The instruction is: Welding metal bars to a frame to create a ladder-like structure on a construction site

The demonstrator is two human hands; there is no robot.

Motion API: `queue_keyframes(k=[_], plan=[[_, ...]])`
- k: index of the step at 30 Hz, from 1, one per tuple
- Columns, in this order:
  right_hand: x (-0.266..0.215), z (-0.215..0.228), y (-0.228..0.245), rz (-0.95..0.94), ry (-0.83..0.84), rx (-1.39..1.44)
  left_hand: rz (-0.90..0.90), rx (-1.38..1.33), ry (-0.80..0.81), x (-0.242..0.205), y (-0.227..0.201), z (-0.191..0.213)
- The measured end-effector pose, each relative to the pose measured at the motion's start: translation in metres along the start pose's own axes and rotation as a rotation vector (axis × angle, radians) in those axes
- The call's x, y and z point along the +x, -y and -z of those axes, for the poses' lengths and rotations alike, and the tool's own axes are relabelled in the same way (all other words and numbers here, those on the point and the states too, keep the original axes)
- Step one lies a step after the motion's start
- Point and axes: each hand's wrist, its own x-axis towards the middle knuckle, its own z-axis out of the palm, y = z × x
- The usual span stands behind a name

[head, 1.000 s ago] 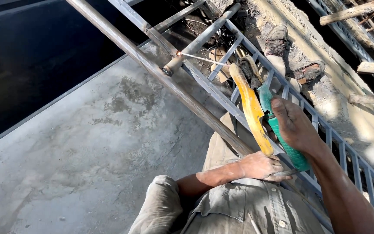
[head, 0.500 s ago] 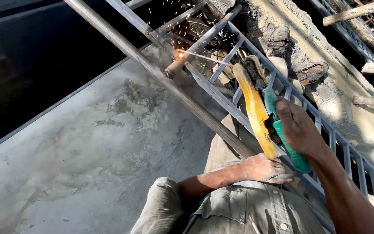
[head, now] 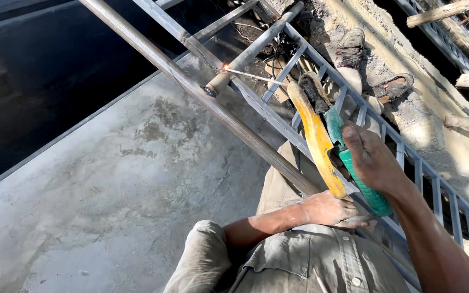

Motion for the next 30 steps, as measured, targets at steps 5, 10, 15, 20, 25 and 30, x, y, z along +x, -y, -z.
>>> queue_keyframes(k=[5,10,15,20,25,30], plan=[[0.002,0.000,0.001,-0.018,0.006,-0.043,-0.060,0.093,0.101,-0.015,0.005,-0.020],[0.002,-0.001,0.002,-0.038,0.008,-0.045,-0.007,0.011,0.035,-0.004,0.000,-0.002],[-0.002,0.001,0.000,0.060,-0.017,-0.005,0.004,-0.011,0.017,0.006,-0.001,0.011],[-0.003,0.002,0.003,0.059,-0.013,-0.043,-0.002,-0.024,0.006,0.001,0.002,0.005],[0.003,0.001,-0.006,0.013,-0.006,-0.045,0.012,-0.040,0.003,0.007,0.000,0.014],[0.002,0.000,-0.003,0.018,0.000,-0.053,-0.005,-0.003,0.042,0.003,0.000,0.007]])
